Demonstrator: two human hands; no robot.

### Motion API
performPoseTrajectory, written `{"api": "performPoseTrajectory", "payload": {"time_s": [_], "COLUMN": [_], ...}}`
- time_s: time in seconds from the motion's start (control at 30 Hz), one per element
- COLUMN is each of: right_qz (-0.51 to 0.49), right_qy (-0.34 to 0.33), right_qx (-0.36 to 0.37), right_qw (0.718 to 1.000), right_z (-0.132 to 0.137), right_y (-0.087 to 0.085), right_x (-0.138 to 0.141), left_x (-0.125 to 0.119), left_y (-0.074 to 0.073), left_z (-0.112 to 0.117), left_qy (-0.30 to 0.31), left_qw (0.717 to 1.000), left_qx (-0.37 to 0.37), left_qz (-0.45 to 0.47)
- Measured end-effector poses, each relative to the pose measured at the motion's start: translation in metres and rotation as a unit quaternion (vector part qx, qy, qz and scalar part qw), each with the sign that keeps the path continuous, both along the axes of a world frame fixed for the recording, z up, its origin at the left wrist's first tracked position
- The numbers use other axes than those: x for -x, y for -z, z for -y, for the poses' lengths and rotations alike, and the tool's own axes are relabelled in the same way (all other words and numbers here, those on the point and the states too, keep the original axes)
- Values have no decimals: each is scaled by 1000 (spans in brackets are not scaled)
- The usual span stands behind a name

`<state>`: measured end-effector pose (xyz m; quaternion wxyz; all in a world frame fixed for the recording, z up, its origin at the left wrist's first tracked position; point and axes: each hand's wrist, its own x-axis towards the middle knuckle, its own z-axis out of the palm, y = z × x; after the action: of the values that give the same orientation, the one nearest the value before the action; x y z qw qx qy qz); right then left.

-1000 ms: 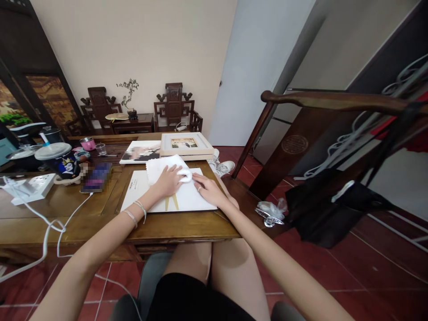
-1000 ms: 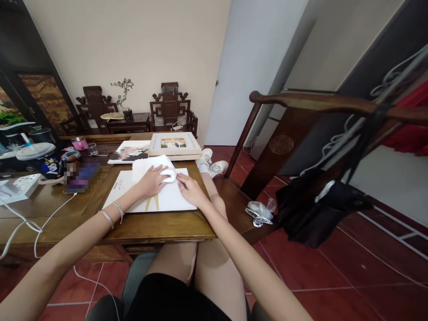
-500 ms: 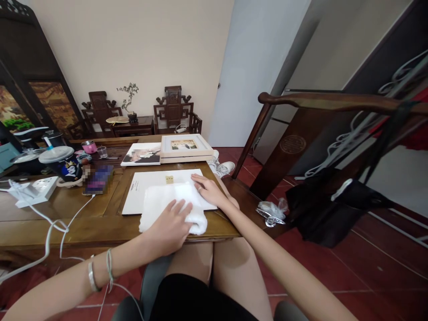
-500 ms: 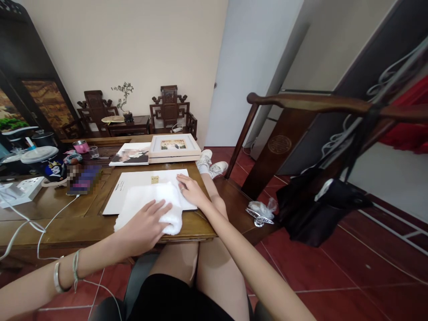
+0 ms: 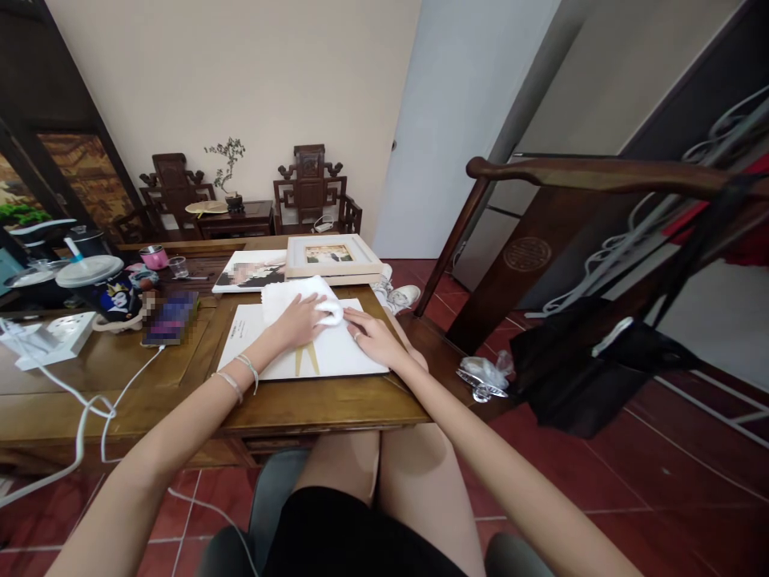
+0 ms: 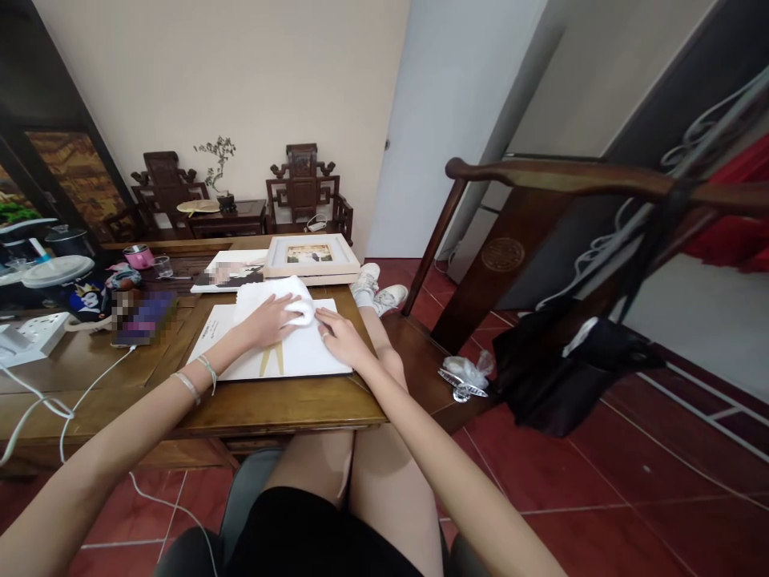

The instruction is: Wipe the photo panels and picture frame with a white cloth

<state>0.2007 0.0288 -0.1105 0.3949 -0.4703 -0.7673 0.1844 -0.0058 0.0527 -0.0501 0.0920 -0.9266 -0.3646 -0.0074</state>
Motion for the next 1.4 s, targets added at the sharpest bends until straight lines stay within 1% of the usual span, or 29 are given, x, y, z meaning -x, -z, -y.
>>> {"api": "performPoseTrajectory", "payload": {"time_s": [0.1,0.2,0.27,0.43,0.5,0.53,0.6,0.67,0.8,0.9,0.97,1.0,1.07,1.13,1.27,1.33,1.4], "right_qz": [1,-1,-7,-11,-13,-15,-18,-19,-54,-131,-183,-201,-221,-229,-240,-231,-206], "right_qy": [-1,-6,-4,7,8,9,9,9,28,32,31,34,40,46,32,15,14], "right_qx": [5,7,8,2,0,0,1,4,41,69,86,92,93,88,96,99,90], "right_qw": [1000,1000,1000,1000,1000,1000,1000,1000,997,988,979,975,970,968,965,968,974], "right_z": [1,1,0,-1,-1,-1,-1,0,-1,-4,-6,-6,-6,-5,-1,0,2], "right_y": [-1,-2,-2,1,2,2,2,2,3,5,5,4,1,-3,-9,-9,-8], "right_x": [0,0,1,2,2,2,2,2,0,-2,-4,-4,-6,-6,-5,-4,-3], "left_x": [-1,1,3,4,4,4,4,6,6,0,-6,-10,-18,-25,-29,-27,-23], "left_y": [-1,-4,-8,-18,-21,-22,-23,-22,-16,-11,-10,-10,-11,-13,-19,-22,-26], "left_z": [3,21,42,113,134,139,140,129,84,52,40,38,42,55,97,120,139], "left_qy": [8,42,65,103,120,124,123,108,69,65,69,71,81,98,156,179,190], "left_qw": [1000,999,997,993,991,990,991,994,997,997,997,997,995,993,986,983,981], "left_qx": [-14,-23,-24,-35,-35,-31,-20,-7,16,31,38,42,51,61,60,41,26], "left_qz": [-3,-13,-18,-38,-50,-53,-49,-35,-14,-4,-1,-1,1,6,0,-7,-16]}}
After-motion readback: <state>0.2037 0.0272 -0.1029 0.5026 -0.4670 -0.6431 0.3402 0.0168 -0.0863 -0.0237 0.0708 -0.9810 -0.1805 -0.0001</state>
